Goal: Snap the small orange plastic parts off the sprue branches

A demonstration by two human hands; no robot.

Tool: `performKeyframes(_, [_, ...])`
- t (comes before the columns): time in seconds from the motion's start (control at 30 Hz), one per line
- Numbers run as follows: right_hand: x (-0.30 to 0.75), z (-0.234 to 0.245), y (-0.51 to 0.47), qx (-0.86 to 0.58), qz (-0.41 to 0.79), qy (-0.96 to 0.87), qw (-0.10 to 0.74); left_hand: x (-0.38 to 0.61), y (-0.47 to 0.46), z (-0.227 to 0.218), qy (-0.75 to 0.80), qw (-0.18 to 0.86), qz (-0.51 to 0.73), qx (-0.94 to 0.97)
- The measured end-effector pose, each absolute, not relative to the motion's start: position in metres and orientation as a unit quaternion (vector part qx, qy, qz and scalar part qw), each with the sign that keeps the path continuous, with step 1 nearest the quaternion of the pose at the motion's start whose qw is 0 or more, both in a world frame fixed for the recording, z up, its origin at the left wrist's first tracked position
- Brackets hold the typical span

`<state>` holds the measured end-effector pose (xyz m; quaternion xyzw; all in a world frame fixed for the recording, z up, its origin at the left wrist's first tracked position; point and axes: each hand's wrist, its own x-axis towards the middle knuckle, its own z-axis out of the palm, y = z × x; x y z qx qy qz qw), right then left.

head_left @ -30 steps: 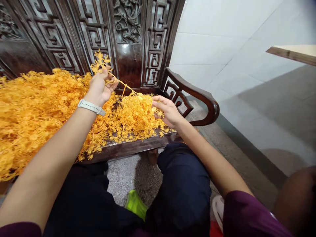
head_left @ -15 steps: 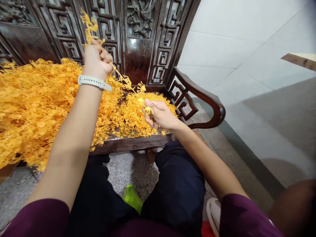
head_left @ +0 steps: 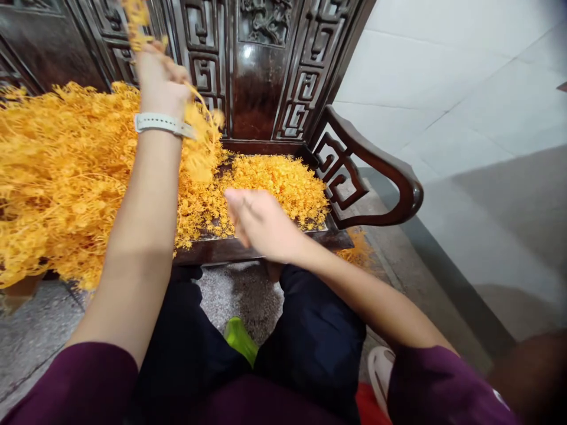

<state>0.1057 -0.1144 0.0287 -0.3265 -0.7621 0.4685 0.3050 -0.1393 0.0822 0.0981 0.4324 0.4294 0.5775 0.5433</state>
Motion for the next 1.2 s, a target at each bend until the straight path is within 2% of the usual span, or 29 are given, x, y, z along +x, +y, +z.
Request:
performKeyframes(0.13, [0.113, 0.02, -0.138, -0.27, 0.469, -0.814, 0.21, -0.168, 0.07, 0.109, 0.475, 0.433, 0.593, 0.484])
performKeyframes(0.23, [0.121, 0.012, -0.122, -0.248, 0.584, -0.743, 0.213, -0.195, 0.068, 0.118, 0.497, 0.373, 0.614, 0.487])
performKeyframes(0.3, [0.126, 0.008, -0.101, -0.246, 0.672, -0.654, 0.244, -0.209, 0.071, 0.124, 0.498, 0.338, 0.638, 0.48])
performKeyframes(0.37, [0.131, 0.009, -0.082, -0.246, 0.733, -0.57, 0.279, -0.21, 0.075, 0.13, 0.473, 0.349, 0.664, 0.462])
performKeyframes(0.47, [0.141, 0.016, -0.064, -0.239, 0.78, -0.476, 0.329, -0.183, 0.075, 0.137, 0.395, 0.449, 0.664, 0.449])
performKeyframes(0.63, [0.164, 0.029, -0.043, -0.236, 0.765, -0.406, 0.44, -0.087, 0.049, 0.139, 0.345, 0.552, 0.53, 0.543])
performKeyframes(0.73, [0.175, 0.029, -0.035, -0.243, 0.749, -0.366, 0.496, -0.034, 0.023, 0.129, 0.347, 0.572, 0.457, 0.586])
performKeyframes(0.93, [0.189, 0.025, -0.035, -0.266, 0.718, -0.345, 0.543, 0.011, -0.002, 0.108, 0.313, 0.611, 0.509, 0.519])
performKeyframes(1.03, [0.193, 0.023, -0.035, -0.27, 0.699, -0.351, 0.562, 0.014, 0.001, 0.098, 0.323, 0.58, 0.472, 0.58])
performKeyframes(1.2, [0.192, 0.017, -0.032, -0.278, 0.676, -0.388, 0.562, 0.019, 0.007, 0.09, 0.334, 0.446, 0.416, 0.718])
